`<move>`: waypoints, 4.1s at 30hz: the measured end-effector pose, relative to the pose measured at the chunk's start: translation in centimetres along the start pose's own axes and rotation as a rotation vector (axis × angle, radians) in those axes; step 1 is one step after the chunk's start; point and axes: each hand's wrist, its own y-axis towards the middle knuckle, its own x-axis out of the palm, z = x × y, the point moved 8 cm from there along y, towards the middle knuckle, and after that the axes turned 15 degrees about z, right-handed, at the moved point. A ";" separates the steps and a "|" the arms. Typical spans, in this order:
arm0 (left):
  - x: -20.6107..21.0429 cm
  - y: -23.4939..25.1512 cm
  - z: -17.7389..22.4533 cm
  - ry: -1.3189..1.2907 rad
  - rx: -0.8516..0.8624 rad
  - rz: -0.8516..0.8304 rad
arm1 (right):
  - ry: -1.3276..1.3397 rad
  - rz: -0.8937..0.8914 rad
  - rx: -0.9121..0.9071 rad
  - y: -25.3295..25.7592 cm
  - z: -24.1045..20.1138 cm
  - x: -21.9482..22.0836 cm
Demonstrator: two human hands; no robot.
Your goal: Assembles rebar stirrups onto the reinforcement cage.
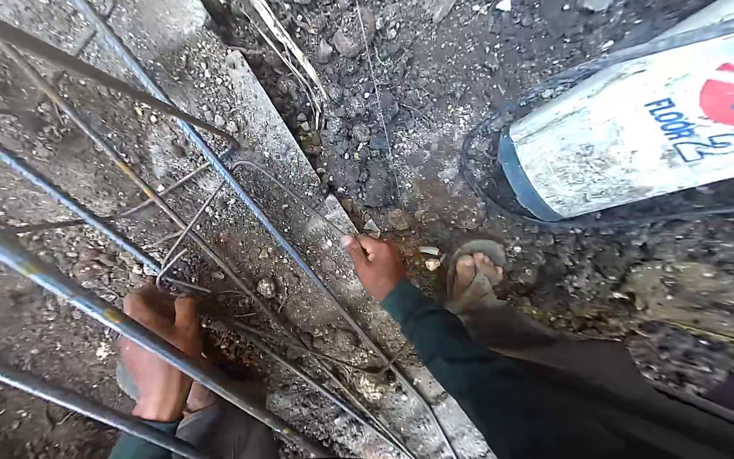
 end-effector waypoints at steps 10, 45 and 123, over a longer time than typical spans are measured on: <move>0.4 -0.8 -4.3 -0.314 -0.224 0.020 | -0.044 -0.481 0.136 1.6 -1.9 0.8; -0.9 -3.3 -6.5 -0.491 -0.807 -0.271 | -0.404 -0.649 0.291 -5.1 -4.9 -0.6; 6.1 -3.7 5.2 -1.000 -0.643 -0.594 | -0.062 0.001 0.321 5.8 0.0 -5.4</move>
